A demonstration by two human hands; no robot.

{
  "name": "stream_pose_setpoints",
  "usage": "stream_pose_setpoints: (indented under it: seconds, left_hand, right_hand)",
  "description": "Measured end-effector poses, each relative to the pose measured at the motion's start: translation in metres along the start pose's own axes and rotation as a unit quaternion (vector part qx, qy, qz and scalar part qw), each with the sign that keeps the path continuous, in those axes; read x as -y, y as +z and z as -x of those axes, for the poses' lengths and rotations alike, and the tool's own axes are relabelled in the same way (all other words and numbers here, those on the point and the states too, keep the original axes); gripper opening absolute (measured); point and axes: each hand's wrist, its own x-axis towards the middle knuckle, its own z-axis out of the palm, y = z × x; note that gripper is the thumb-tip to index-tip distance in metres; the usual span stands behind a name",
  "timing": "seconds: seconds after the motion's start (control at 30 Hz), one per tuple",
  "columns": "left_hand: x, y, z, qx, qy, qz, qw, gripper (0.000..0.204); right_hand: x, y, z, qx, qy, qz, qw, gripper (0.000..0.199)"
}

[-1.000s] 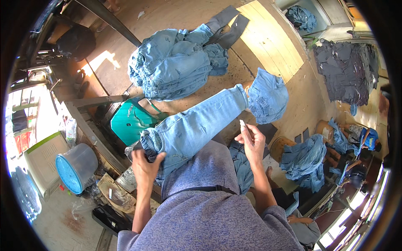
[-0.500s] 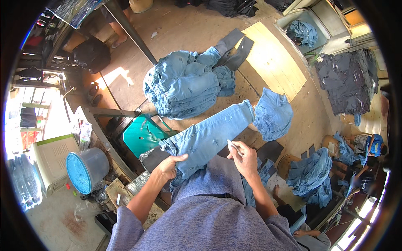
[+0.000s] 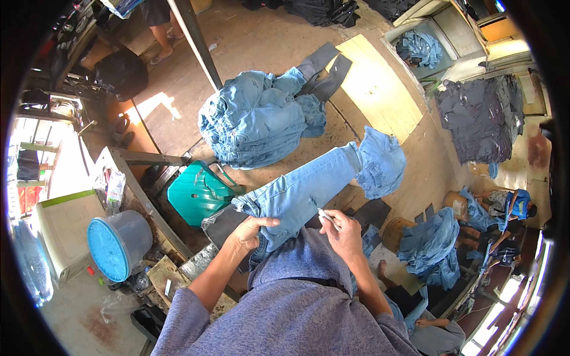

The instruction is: The person scrapes the seams of light blue denim jeans using a small handheld tool. They repeatedly rub the tool along the seams to create a worn effect, then place the jeans aside and pick up another pair to continue the process.

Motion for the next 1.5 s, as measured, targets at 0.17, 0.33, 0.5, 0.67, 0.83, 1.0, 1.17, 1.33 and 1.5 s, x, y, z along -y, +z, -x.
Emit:
stream_pose_setpoints:
  seconds: [0.17,0.33,0.5,0.67,0.83,1.0,1.17,1.33,1.5]
  left_hand:
    - [0.003,-0.006,0.002,-0.009,0.01,-0.015,1.0,0.057]
    - [0.007,-0.005,0.0,-0.008,0.039,0.007,0.999,0.051]
    - [0.009,-0.007,0.0,0.009,0.032,0.023,0.999,0.051]
    - [0.011,-0.006,0.002,-0.01,0.031,0.03,0.999,0.051]
    - [0.012,-0.003,0.003,0.0,0.048,0.04,0.998,0.048]
    - [0.011,-0.003,0.007,0.023,0.049,0.048,0.997,0.042]
    - [0.009,-0.002,0.009,0.0,0.036,0.034,0.999,0.041]
    - [0.009,-0.002,0.008,-0.007,0.047,0.021,0.999,0.039]
    - [0.009,-0.007,0.006,-0.036,0.005,-0.032,0.999,0.034]
  right_hand:
    - [0.009,0.006,0.002,0.006,-0.013,0.049,0.999,0.017]
    - [0.015,0.007,0.005,0.005,-0.01,0.074,0.997,0.017]
    - [0.021,0.008,0.004,0.009,-0.01,0.051,0.999,0.018]
    - [0.024,0.006,0.004,0.011,0.001,0.057,0.998,0.021]
    - [0.026,0.008,0.001,0.006,-0.03,0.061,0.998,0.024]
    - [0.03,0.009,-0.001,-0.002,-0.041,0.073,0.997,0.02]
    - [0.037,0.011,-0.002,-0.01,-0.051,0.071,0.996,0.02]
    - [0.045,0.018,-0.007,-0.023,-0.082,0.136,0.987,0.015]
    - [0.053,0.033,-0.014,0.0,-0.217,0.236,0.947,0.009]
